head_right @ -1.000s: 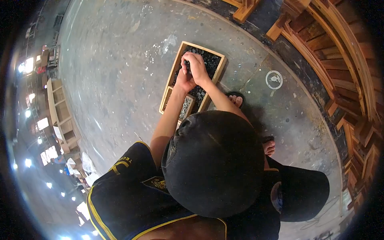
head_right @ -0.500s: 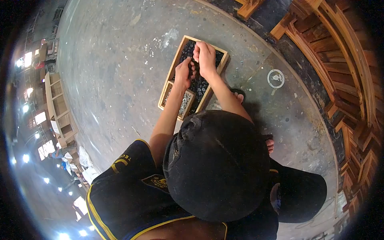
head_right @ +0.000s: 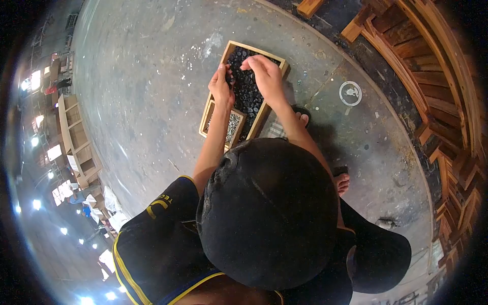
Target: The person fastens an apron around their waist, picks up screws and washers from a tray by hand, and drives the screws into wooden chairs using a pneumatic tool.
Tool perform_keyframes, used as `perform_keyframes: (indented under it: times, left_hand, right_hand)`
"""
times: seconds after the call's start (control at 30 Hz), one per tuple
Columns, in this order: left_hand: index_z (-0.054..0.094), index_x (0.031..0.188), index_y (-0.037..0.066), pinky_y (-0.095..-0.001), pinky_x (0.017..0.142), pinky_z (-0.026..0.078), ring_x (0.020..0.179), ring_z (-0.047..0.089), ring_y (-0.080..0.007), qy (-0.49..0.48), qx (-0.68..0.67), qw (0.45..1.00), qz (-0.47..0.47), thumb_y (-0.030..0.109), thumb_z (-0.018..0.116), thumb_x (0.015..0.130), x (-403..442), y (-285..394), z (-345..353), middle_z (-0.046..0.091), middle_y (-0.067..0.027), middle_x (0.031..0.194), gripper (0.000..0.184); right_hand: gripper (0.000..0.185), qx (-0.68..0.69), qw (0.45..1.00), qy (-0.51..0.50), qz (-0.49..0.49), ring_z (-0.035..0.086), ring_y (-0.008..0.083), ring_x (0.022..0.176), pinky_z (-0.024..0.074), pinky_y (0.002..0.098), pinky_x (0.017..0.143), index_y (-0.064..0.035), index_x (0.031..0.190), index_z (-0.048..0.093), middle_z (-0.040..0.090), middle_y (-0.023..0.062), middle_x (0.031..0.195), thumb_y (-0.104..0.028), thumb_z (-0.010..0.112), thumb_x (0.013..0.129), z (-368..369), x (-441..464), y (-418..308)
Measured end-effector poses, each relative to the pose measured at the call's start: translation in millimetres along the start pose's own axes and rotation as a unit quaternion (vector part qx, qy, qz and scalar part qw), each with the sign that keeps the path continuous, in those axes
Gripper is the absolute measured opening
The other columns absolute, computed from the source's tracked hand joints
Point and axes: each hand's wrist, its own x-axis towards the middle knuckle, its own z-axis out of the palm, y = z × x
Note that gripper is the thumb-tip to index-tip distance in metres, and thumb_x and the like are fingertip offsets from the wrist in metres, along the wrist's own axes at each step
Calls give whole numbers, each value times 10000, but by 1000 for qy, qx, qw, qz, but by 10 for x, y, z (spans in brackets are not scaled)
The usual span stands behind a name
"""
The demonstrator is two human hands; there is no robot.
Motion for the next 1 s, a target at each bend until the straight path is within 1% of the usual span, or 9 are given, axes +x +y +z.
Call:
perform_keyframes:
  times: [0.27,0.37,0.43,0.57,0.67,0.83,0.87,0.93,1.0]
  left_hand:
    - [627,700,28,-213,506,361,537,456,-65,7,76,993,89,231,667,876,48,-157,110,560,-9,624,272]
    - [578,709,60,-239,525,368,544,445,-96,13,-61,996,64,289,587,928,72,-152,126,518,-12,613,317]
    - [516,738,79,-297,604,406,601,446,-151,-18,-205,972,-115,358,480,971,100,-89,38,469,-20,635,365]
    - [515,877,17,-305,621,414,723,463,-187,-185,-430,859,-205,237,442,981,256,-172,-226,496,-87,804,254]
    - [547,1001,-17,-297,647,462,796,521,-225,-73,-427,859,-275,173,465,961,136,10,-120,553,-131,902,211]
    - [570,1035,-19,-254,563,428,774,531,-220,-110,-417,853,-294,89,503,884,-37,148,-196,572,-140,929,197]
    - [570,1035,-19,-254,563,428,774,531,-220,-112,-417,858,-278,89,503,884,-87,203,-253,572,-140,929,197]
    - [577,1016,2,-238,506,349,674,476,-184,-204,-472,799,-311,90,520,827,-143,316,-476,547,-101,850,216]
    - [569,1011,13,-232,482,292,615,419,-171,-175,-452,816,-314,90,523,784,-336,624,-578,513,-84,791,245]
  right_hand:
    - [240,1,1000,2,-28,592,136,797,457,274,780,25,909,622,640,72,837,-155,472,961,-132,-150,-283]
    - [233,26,999,-6,-33,591,127,767,462,265,752,22,911,621,636,63,820,-163,486,960,-159,-192,-329]
    - [234,39,999,-10,-25,585,122,754,458,261,742,13,908,622,633,57,810,-169,485,961,-185,-227,-332]
    - [248,46,998,-18,50,576,107,723,439,244,701,-15,888,621,630,42,794,-205,477,957,-274,-327,-266]
    - [264,45,996,-20,76,576,100,709,432,237,678,-29,877,618,627,36,786,-229,465,957,-300,-393,-217]
    - [144,-25,985,-138,104,553,65,660,438,209,601,-38,844,615,615,9,753,-131,521,901,-313,-408,-63]
    - [103,-113,970,-183,113,571,135,621,453,249,587,-27,832,609,632,55,741,-111,550,843,-270,-426,-27]
    - [106,-282,919,-273,-33,603,274,662,486,340,621,-12,843,608,631,117,770,-104,574,802,-51,-444,38]
    - [128,-383,861,-300,-147,596,373,786,494,421,692,-6,855,612,614,166,867,-101,585,774,297,-545,159]
